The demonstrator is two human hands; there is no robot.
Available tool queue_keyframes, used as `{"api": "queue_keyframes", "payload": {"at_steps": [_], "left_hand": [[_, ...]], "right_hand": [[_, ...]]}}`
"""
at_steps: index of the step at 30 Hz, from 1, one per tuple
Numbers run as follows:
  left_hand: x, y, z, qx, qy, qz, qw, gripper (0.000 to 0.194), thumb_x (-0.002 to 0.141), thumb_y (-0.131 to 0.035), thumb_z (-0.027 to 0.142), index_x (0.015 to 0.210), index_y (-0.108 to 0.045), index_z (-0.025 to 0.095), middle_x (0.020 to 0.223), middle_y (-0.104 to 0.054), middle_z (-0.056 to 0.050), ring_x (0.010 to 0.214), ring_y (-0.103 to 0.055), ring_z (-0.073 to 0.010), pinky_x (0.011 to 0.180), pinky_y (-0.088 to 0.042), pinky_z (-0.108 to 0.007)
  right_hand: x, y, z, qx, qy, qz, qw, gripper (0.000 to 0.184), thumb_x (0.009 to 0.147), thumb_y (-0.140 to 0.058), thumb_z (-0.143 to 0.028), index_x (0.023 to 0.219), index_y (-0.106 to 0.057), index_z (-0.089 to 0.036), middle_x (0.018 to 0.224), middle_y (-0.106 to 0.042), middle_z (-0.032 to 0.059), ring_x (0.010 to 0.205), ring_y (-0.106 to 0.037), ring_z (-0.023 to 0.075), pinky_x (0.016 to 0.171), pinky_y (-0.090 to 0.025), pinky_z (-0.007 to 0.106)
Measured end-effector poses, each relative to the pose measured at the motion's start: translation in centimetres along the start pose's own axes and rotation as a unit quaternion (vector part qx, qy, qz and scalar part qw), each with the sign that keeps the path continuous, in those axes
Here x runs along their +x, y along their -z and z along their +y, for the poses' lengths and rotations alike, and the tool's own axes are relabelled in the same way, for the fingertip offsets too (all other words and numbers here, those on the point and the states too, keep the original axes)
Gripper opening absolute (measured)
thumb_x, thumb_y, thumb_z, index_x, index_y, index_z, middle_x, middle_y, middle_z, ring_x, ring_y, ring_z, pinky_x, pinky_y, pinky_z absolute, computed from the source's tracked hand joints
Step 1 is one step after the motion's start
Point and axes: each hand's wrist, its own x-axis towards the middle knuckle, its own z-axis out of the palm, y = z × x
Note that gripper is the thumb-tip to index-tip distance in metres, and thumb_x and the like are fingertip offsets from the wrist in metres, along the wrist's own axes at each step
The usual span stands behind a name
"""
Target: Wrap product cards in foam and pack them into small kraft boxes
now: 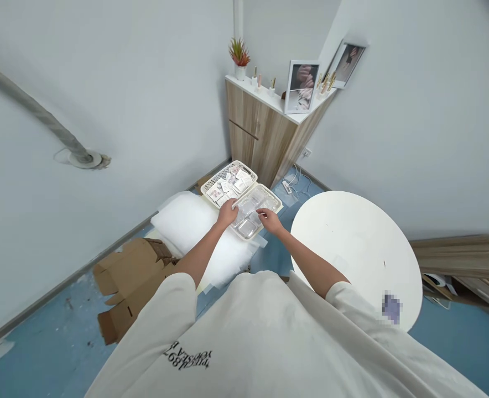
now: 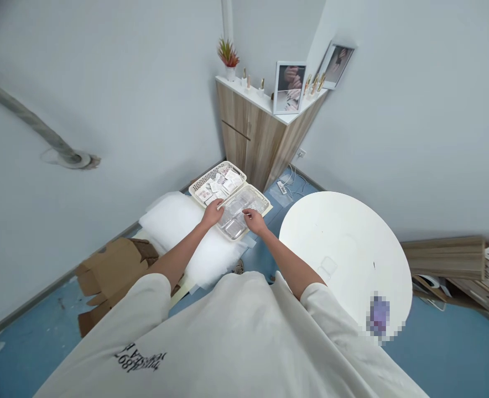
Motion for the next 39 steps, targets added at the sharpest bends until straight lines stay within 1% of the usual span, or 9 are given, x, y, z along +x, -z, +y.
{"api": "queue_keyframes", "payload": {"at_steps": [3,5,11,17,23,27,32,36,39], "left_hand": [[2.2,1.6,-1.6,0.085,0.029,-0.006,0.996,0.046,0.09,-0.057,0.02,0.136,-0.057,0.021,0.139,-0.063,-0.011,0.134,-0.053,-0.0311,0.116,-0.036,-0.047],[3.7,2.2,-2.6,0.123,0.052,-0.024,0.991,0.047,0.091,-0.057,0.02,0.138,-0.054,0.022,0.136,-0.064,-0.013,0.132,-0.054,-0.0332,0.114,-0.036,-0.05],[7.2,2.3,-4.5,0.191,0.075,-0.077,0.976,0.046,0.091,-0.054,0.019,0.137,-0.049,0.019,0.125,-0.068,-0.018,0.128,-0.057,-0.0354,0.107,-0.037,-0.05],[8.5,2.0,-5.4,0.207,0.086,-0.113,0.968,0.043,0.09,-0.056,0.021,0.133,-0.05,0.018,0.123,-0.067,-0.02,0.126,-0.057,-0.0374,0.107,-0.036,-0.052],[8.3,2.4,-5.8,0.235,0.049,-0.121,0.963,0.045,0.091,-0.053,0.018,0.136,-0.052,0.017,0.116,-0.069,-0.018,0.119,-0.062,-0.0347,0.104,-0.04,-0.045],[7.5,2.9,-6.1,0.238,0.007,-0.102,0.966,0.043,0.093,-0.05,0.016,0.135,-0.057,0.019,0.124,-0.066,-0.016,0.119,-0.062,-0.0321,0.1,-0.044,-0.042],[7.1,4.0,-5.9,0.218,-0.001,-0.08,0.973,0.031,0.097,-0.045,0.02,0.113,-0.071,0.023,0.119,-0.067,-0.012,0.109,-0.065,-0.0281,0.09,-0.049,-0.037],[6.9,5.3,-4.9,0.189,-0.01,-0.015,0.982,0.028,0.098,-0.046,0.021,0.108,-0.073,0.023,0.113,-0.068,-0.011,0.104,-0.064,-0.0274,0.086,-0.049,-0.036],[6.7,6.2,-3.6,0.118,-0.033,0.042,0.992,0.023,0.097,-0.05,0.021,0.104,-0.072,0.022,0.109,-0.068,-0.009,0.098,-0.064,-0.0252,0.085,-0.049,-0.034]], "right_hand": [[1.9,-1.1,-1.2,-0.005,0.007,-0.019,1.0,0.032,0.092,-0.052,-0.02,0.117,-0.071,-0.024,0.124,-0.071,0.0042,0.105,-0.067,0.0184,0.103,-0.051,0.036],[3.1,-1.6,-1.9,-0.006,0.008,-0.028,1.0,0.032,0.093,-0.052,-0.019,0.118,-0.071,-0.024,0.124,-0.07,0.005,0.106,-0.067,0.0191,0.103,-0.051,0.037],[5.1,-2.8,-2.6,-0.006,0.003,-0.047,0.999,0.032,0.095,-0.05,-0.021,0.12,-0.069,-0.024,0.125,-0.069,0.0058,0.108,-0.066,0.0192,0.101,-0.051,0.036],[5.7,-3.0,-1.8,-0.014,-0.012,-0.048,0.999,0.031,0.094,-0.05,-0.019,0.118,-0.07,-0.024,0.124,-0.07,0.0048,0.106,-0.066,0.0181,0.1,-0.052,0.034],[5.9,-2.9,-1.3,-0.012,-0.018,-0.051,0.998,0.032,0.094,-0.05,-0.019,0.119,-0.07,-0.022,0.124,-0.07,0.0063,0.108,-0.066,0.0197,0.1,-0.052,0.036],[5.8,-3.2,-1.4,-0.001,-0.019,-0.063,0.998,0.032,0.095,-0.049,-0.021,0.118,-0.07,-0.023,0.122,-0.071,0.0059,0.109,-0.065,0.0205,0.099,-0.051,0.035],[5.6,-3.4,-2.0,0.014,-0.02,-0.079,0.997,0.031,0.095,-0.05,-0.022,0.117,-0.071,-0.023,0.122,-0.071,0.0064,0.109,-0.065,0.0215,0.097,-0.051,0.034],[5.3,-3.4,-2.5,0.034,-0.026,-0.074,0.996,0.028,0.093,-0.052,-0.022,0.113,-0.072,-0.023,0.117,-0.072,0.0061,0.105,-0.065,0.0211,0.097,-0.05,0.035],[5.1,-3.2,-2.9,0.072,-0.04,-0.063,0.995,0.025,0.092,-0.056,-0.025,0.11,-0.073,-0.023,0.113,-0.073,0.0058,0.1,-0.067,0.0208,0.095,-0.05,0.035]]}}
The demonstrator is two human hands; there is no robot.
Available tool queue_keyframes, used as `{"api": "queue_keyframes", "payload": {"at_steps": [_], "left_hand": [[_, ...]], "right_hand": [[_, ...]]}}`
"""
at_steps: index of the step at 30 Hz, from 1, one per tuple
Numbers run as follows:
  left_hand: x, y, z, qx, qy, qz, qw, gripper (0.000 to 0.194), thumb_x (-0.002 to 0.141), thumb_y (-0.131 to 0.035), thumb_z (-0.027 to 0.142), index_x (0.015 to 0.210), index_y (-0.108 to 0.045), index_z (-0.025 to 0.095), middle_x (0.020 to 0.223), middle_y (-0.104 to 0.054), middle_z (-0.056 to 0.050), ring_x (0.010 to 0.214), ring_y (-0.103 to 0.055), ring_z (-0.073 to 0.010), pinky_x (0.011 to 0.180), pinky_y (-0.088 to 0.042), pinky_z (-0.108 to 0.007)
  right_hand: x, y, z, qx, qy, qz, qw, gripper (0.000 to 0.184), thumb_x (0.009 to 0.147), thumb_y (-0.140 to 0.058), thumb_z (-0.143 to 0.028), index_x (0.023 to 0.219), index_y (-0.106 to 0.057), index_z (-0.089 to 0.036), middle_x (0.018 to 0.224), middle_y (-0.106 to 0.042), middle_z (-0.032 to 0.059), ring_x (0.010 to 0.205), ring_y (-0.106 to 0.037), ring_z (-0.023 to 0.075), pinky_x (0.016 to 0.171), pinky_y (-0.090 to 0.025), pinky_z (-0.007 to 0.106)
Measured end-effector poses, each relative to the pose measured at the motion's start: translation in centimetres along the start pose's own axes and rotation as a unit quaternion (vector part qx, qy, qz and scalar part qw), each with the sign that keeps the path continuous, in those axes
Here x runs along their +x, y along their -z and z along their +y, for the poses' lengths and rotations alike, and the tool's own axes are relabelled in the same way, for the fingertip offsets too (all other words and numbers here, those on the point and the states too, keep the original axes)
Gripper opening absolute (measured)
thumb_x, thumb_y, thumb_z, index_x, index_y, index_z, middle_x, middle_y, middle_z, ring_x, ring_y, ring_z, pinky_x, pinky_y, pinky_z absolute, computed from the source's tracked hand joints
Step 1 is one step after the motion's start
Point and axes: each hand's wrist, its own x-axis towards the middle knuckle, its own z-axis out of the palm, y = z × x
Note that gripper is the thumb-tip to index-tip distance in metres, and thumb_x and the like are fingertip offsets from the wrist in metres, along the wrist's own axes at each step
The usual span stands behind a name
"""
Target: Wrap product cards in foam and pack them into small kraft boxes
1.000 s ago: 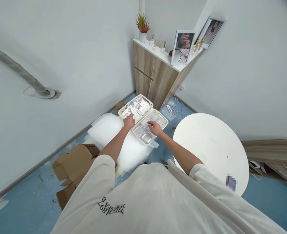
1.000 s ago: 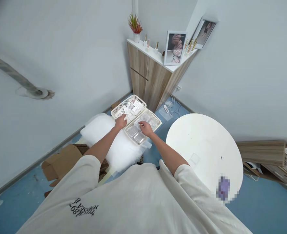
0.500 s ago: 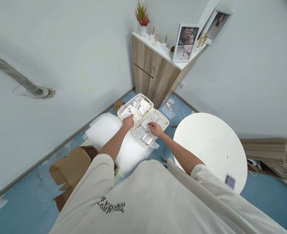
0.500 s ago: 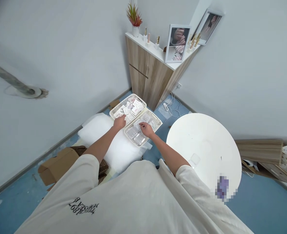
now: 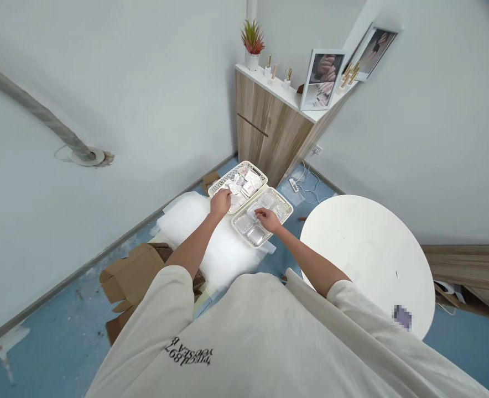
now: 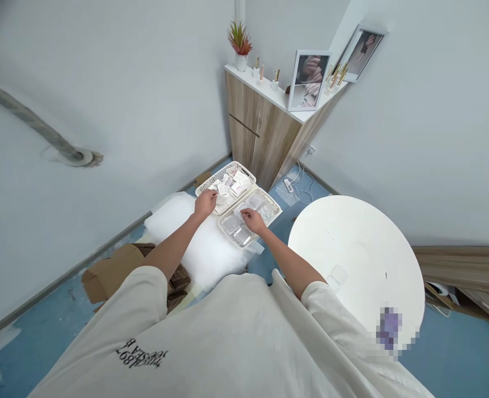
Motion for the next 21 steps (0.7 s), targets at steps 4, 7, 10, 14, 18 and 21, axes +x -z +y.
{"api": "queue_keyframes", "payload": {"at_steps": [4,7,10,14,18,21], "left_hand": [[-0.8,0.3,2.9,-0.108,-0.077,0.042,0.99,0.018,0.097,-0.053,0.022,0.098,-0.071,0.022,0.101,-0.068,-0.006,0.093,-0.064,-0.0216,0.087,-0.05,-0.033],[-2.2,-0.9,6.0,-0.164,-0.138,0.042,0.976,0.019,0.098,-0.052,0.024,0.099,-0.071,0.023,0.103,-0.069,-0.006,0.096,-0.064,-0.0204,0.086,-0.051,-0.031],[-3.8,-2.9,9.4,-0.209,-0.188,0.008,0.96,0.02,0.099,-0.051,0.024,0.103,-0.071,0.023,0.106,-0.069,-0.006,0.102,-0.064,-0.0198,0.092,-0.051,-0.032],[-5.8,-6.7,13.6,-0.246,-0.245,-0.055,0.936,0.02,0.095,-0.054,0.018,0.103,-0.072,0.022,0.108,-0.069,-0.006,0.106,-0.065,-0.0194,0.097,-0.052,-0.033],[-8.0,-10.9,17.9,-0.273,-0.256,-0.108,0.921,0.024,0.088,-0.058,0.01,0.104,-0.072,0.022,0.112,-0.069,-0.005,0.105,-0.067,-0.0188,0.099,-0.053,-0.034],[-10.1,-14.3,21.2,-0.31,-0.223,-0.158,0.911,0.02,0.089,-0.06,0.014,0.105,-0.071,0.022,0.109,-0.069,-0.005,0.095,-0.069,-0.0173,0.093,-0.057,-0.033]], "right_hand": [[-0.3,0.6,-0.7,0.131,-0.042,0.025,0.99,0.028,0.095,-0.055,-0.041,0.106,-0.071,-0.021,0.11,-0.074,0.0074,0.093,-0.07,0.0192,0.086,-0.053,0.032],[-0.9,1.7,-0.6,0.253,-0.08,0.065,0.962,0.04,0.098,-0.049,-0.054,0.108,-0.069,-0.021,0.107,-0.075,0.0082,0.091,-0.072,0.0186,0.079,-0.054,0.029],[-2.0,3.5,0.5,0.339,-0.104,0.121,0.927,0.038,0.095,-0.055,-0.055,0.107,-0.066,-0.021,0.099,-0.076,0.0082,0.087,-0.072,0.0185,0.074,-0.055,0.029],[-5.1,6.8,3.3,0.372,-0.125,0.218,0.893,0.032,0.08,-0.076,-0.038,0.105,-0.064,-0.021,0.085,-0.074,0.0036,0.079,-0.071,0.0169,0.073,-0.055,0.028],[-9.8,10.3,6.7,0.366,-0.127,0.292,0.874,0.042,0.068,-0.08,-0.026,0.106,-0.064,-0.02,0.075,-0.068,-0.0023,0.072,-0.066,0.014,0.071,-0.054,0.028],[-13.8,12.6,9.6,0.364,-0.124,0.321,0.866,0.046,0.063,-0.08,-0.025,0.107,-0.065,-0.02,0.073,-0.067,-0.0035,0.07,-0.063,0.0132,0.072,-0.053,0.029]]}}
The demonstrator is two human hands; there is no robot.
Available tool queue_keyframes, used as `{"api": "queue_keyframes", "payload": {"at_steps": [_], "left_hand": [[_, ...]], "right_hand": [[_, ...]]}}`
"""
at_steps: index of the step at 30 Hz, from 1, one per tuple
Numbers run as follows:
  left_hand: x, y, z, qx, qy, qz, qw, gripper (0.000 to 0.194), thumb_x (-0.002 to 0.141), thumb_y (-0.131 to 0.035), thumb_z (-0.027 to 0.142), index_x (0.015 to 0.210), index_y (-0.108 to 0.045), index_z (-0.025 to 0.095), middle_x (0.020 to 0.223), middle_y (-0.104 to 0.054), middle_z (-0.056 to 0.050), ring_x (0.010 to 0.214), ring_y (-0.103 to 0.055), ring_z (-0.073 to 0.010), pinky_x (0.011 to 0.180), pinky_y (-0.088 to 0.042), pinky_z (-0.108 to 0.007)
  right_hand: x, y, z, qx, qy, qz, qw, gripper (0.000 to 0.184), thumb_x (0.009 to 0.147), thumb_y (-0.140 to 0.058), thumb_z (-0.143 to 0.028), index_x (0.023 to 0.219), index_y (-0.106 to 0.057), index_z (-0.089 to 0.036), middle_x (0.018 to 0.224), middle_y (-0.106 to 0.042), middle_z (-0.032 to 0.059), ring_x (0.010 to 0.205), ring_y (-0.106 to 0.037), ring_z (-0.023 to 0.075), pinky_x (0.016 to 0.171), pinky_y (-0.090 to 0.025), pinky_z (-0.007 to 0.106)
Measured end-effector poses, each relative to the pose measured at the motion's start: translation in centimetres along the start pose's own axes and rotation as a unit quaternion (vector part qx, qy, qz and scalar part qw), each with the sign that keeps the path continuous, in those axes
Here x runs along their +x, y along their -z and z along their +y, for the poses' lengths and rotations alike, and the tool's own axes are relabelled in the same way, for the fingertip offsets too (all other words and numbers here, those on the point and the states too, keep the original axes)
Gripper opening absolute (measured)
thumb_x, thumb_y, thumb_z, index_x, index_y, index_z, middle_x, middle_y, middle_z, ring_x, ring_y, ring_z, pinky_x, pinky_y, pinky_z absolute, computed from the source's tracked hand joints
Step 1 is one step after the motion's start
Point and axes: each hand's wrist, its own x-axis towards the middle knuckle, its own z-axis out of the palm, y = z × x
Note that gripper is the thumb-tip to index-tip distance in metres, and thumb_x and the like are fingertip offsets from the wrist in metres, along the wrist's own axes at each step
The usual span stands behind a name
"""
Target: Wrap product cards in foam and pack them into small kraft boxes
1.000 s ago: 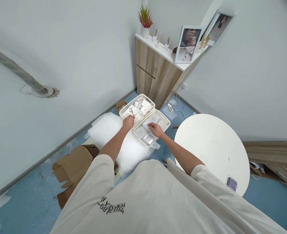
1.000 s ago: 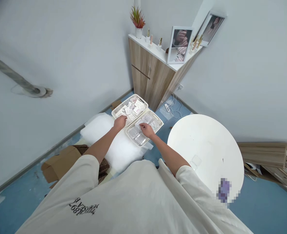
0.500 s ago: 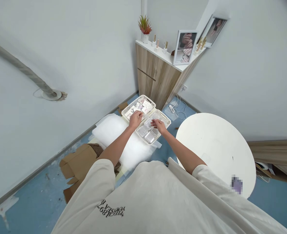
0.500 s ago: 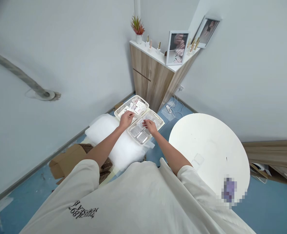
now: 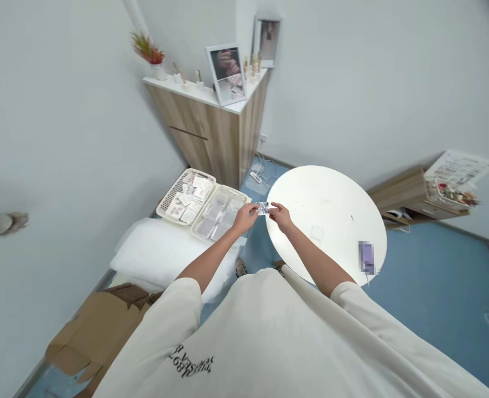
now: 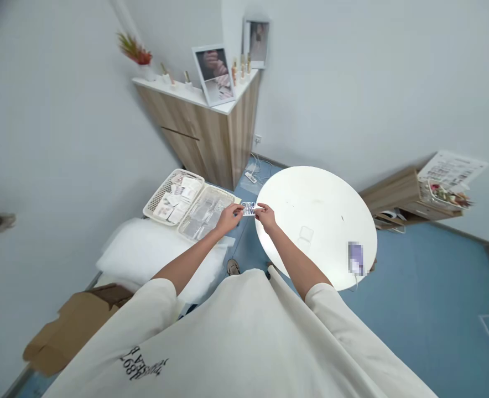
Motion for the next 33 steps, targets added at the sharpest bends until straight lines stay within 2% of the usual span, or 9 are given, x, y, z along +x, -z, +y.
{"api": "queue_keyframes", "payload": {"at_steps": [5,9,13,19,23,26,29,33], "left_hand": [[0.3,-8.6,2.0,-0.03,0.08,-0.021,0.996,0.016,0.084,-0.064,0.009,0.094,-0.069,0.02,0.101,-0.069,-0.005,0.085,-0.07,-0.0162,0.084,-0.059,-0.033],[-0.3,-14.7,3.6,-0.009,0.103,-0.056,0.993,0.018,0.081,-0.062,0.005,0.089,-0.067,0.02,0.103,-0.068,-0.005,0.081,-0.068,-0.0157,0.082,-0.058,-0.032],[-1.5,-19.9,4.9,0.004,0.12,-0.089,0.989,0.018,0.08,-0.06,0.005,0.087,-0.066,0.02,0.104,-0.066,-0.005,0.08,-0.068,-0.0155,0.08,-0.057,-0.032],[-3.1,-26.6,5.2,0.017,0.168,-0.147,0.975,0.014,0.083,-0.06,0.01,0.09,-0.064,0.022,0.102,-0.068,-0.005,0.085,-0.068,-0.0186,0.084,-0.055,-0.035],[-4.6,-30.1,3.8,0.011,0.24,-0.191,0.952,0.014,0.084,-0.062,0.015,0.096,-0.062,0.022,0.104,-0.07,-0.006,0.098,-0.067,-0.0209,0.092,-0.052,-0.036],[-5.6,-32.0,2.7,0.016,0.297,-0.206,0.932,0.019,0.082,-0.062,0.013,0.098,-0.061,0.022,0.113,-0.069,-0.008,0.108,-0.066,-0.0225,0.097,-0.049,-0.038],[-6.2,-33.1,2.1,0.02,0.335,-0.209,0.919,0.022,0.08,-0.062,0.012,0.1,-0.06,0.021,0.124,-0.067,-0.011,0.118,-0.063,-0.0241,0.1,-0.047,-0.039],[-6.1,-34.0,1.9,0.009,0.356,-0.228,0.906,0.026,0.08,-0.06,0.012,0.105,-0.059,0.02,0.13,-0.066,-0.011,0.122,-0.061,-0.0239,0.102,-0.045,-0.038]], "right_hand": [[-1.5,8.7,1.1,-0.014,0.005,0.037,0.999,0.042,0.063,-0.079,-0.025,0.104,-0.069,-0.02,0.072,-0.066,-0.0023,0.072,-0.063,0.0144,0.071,-0.051,0.029],[-2.7,15.0,2.4,-0.027,-0.028,0.069,0.997,0.029,0.065,-0.079,-0.027,0.091,-0.07,-0.019,0.074,-0.068,0.0009,0.07,-0.063,0.0143,0.066,-0.049,0.027],[-3.8,20.5,4.0,-0.039,-0.067,0.079,0.994,0.017,0.067,-0.078,-0.029,0.077,-0.07,-0.018,0.069,-0.066,0.0008,0.066,-0.059,0.0123,0.061,-0.046,0.025],[-4.8,27.6,6.7,-0.041,-0.088,0.087,0.991,0.015,0.066,-0.076,-0.031,0.071,-0.068,-0.019,0.063,-0.062,-0.0018,0.062,-0.055,0.0117,0.059,-0.044,0.024],[-5.2,31.6,8.7,-0.047,-0.096,0.108,0.988,0.014,0.067,-0.073,-0.032,0.069,-0.068,-0.02,0.059,-0.06,-0.003,0.06,-0.052,0.012,0.06,-0.044,0.025],[-5.2,33.7,10.0,-0.056,-0.12,0.122,0.984,0.011,0.067,-0.071,-0.03,0.07,-0.068,-0.02,0.06,-0.061,-0.0031,0.061,-0.053,0.0123,0.061,-0.045,0.025],[-4.9,34.7,11.2,-0.071,-0.142,0.129,0.979,0.008,0.067,-0.07,-0.028,0.069,-0.068,-0.021,0.061,-0.063,-0.0032,0.061,-0.054,0.0128,0.063,-0.046,0.026],[-3.6,34.5,12.6,-0.097,-0.161,0.14,0.972,0.006,0.067,-0.067,-0.027,0.069,-0.068,-0.021,0.059,-0.063,-0.0038,0.06,-0.054,0.0133,0.064,-0.046,0.026]]}}
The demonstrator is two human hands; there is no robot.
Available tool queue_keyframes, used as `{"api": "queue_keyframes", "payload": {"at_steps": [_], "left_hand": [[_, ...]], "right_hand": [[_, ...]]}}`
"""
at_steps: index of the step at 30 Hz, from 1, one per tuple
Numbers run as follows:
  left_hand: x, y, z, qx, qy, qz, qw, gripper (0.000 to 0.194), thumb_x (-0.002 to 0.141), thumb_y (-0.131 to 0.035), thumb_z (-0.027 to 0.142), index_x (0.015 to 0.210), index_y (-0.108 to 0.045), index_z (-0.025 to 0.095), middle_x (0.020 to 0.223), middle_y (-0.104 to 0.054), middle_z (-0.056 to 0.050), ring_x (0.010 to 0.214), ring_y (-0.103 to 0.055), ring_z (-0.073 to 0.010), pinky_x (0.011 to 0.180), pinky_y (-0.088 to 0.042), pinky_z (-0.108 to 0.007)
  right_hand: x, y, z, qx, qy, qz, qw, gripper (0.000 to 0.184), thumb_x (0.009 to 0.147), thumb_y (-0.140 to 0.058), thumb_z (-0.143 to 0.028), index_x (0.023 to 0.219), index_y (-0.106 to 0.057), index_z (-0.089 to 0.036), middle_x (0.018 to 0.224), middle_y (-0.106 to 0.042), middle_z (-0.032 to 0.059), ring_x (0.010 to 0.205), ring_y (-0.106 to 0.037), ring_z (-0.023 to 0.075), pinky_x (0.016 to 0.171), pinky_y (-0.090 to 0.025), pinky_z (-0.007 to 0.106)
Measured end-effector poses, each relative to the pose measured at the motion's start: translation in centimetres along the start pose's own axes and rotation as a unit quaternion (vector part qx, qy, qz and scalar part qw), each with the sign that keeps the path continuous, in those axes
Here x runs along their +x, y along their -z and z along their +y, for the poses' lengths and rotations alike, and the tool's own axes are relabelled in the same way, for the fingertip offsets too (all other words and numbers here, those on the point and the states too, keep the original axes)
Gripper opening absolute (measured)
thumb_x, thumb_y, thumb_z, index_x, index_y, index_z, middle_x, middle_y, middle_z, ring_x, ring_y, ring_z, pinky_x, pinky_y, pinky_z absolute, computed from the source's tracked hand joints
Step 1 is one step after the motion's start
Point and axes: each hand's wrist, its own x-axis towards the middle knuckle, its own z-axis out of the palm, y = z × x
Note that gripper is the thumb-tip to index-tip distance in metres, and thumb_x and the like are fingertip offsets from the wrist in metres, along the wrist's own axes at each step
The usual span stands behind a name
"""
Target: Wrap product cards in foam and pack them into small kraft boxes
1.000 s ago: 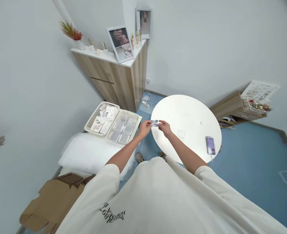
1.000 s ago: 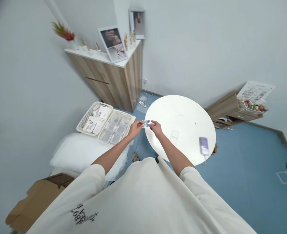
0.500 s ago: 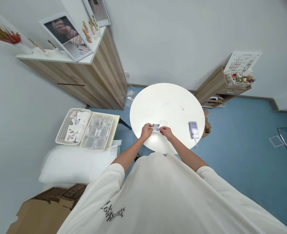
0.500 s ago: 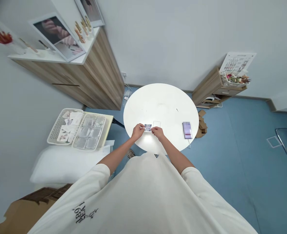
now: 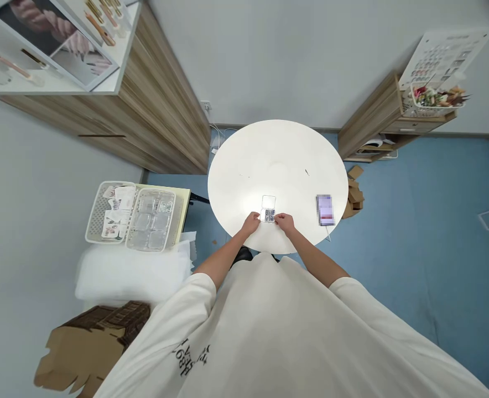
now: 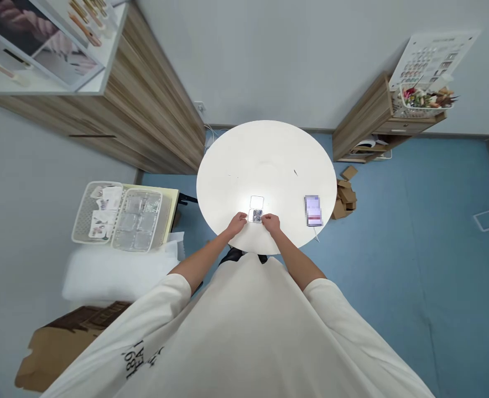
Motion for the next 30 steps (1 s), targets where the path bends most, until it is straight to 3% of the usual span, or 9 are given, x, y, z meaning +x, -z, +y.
{"api": "queue_keyframes", "payload": {"at_steps": [6,12,21,25,30], "left_hand": [[0.4,-0.3,0.2,0.0,0.017,-0.026,1.0,0.03,0.081,-0.064,0.016,0.111,-0.058,0.02,0.138,-0.061,-0.014,0.126,-0.059,-0.0251,0.104,-0.043,-0.037],[1.4,0.1,0.4,0.02,0.022,-0.026,0.999,0.034,0.081,-0.065,0.02,0.114,-0.058,0.02,0.135,-0.062,-0.014,0.124,-0.059,-0.0245,0.1,-0.045,-0.036],[7.1,-0.1,2.2,-0.034,0.01,0.009,0.999,0.045,0.077,-0.061,0.011,0.12,-0.057,0.019,0.138,-0.06,-0.014,0.13,-0.056,-0.0239,0.103,-0.046,-0.037],[8.0,-0.5,2.1,-0.08,0.027,-0.019,0.996,0.055,0.075,-0.061,0.011,0.13,-0.052,0.019,0.142,-0.057,-0.016,0.123,-0.061,-0.0232,0.096,-0.05,-0.036],[7.8,0.2,2.4,-0.045,0.029,-0.03,0.998,0.065,0.075,-0.062,0.015,0.138,-0.049,0.022,0.138,-0.058,-0.014,0.112,-0.065,-0.0224,0.088,-0.054,-0.035]], "right_hand": [[1.6,-1.2,1.0,-0.052,0.011,0.005,0.999,0.01,0.065,-0.062,-0.025,0.069,-0.071,-0.022,0.063,-0.068,-0.0024,0.065,-0.059,0.0154,0.067,-0.047,0.027],[1.9,-0.4,1.4,-0.063,0.009,0.029,0.998,0.02,0.066,-0.059,-0.025,0.078,-0.075,-0.023,0.071,-0.071,-0.0002,0.077,-0.065,0.0187,0.075,-0.05,0.029],[4.6,-0.3,-1.8,0.055,0.016,0.033,0.998,0.044,0.071,-0.064,-0.027,0.114,-0.07,-0.02,0.121,-0.071,0.0072,0.106,-0.065,0.0193,0.091,-0.053,0.034],[4.8,-0.8,-2.7,0.086,0.006,0.012,0.996,0.051,0.072,-0.067,-0.027,0.123,-0.066,-0.02,0.129,-0.067,0.0088,0.112,-0.064,0.0204,0.094,-0.053,0.035],[4.1,-0.8,-3.4,0.097,-0.001,-0.005,0.995,0.05,0.077,-0.069,-0.036,0.125,-0.065,-0.021,0.128,-0.067,0.0082,0.107,-0.064,0.02,0.089,-0.054,0.033]]}}
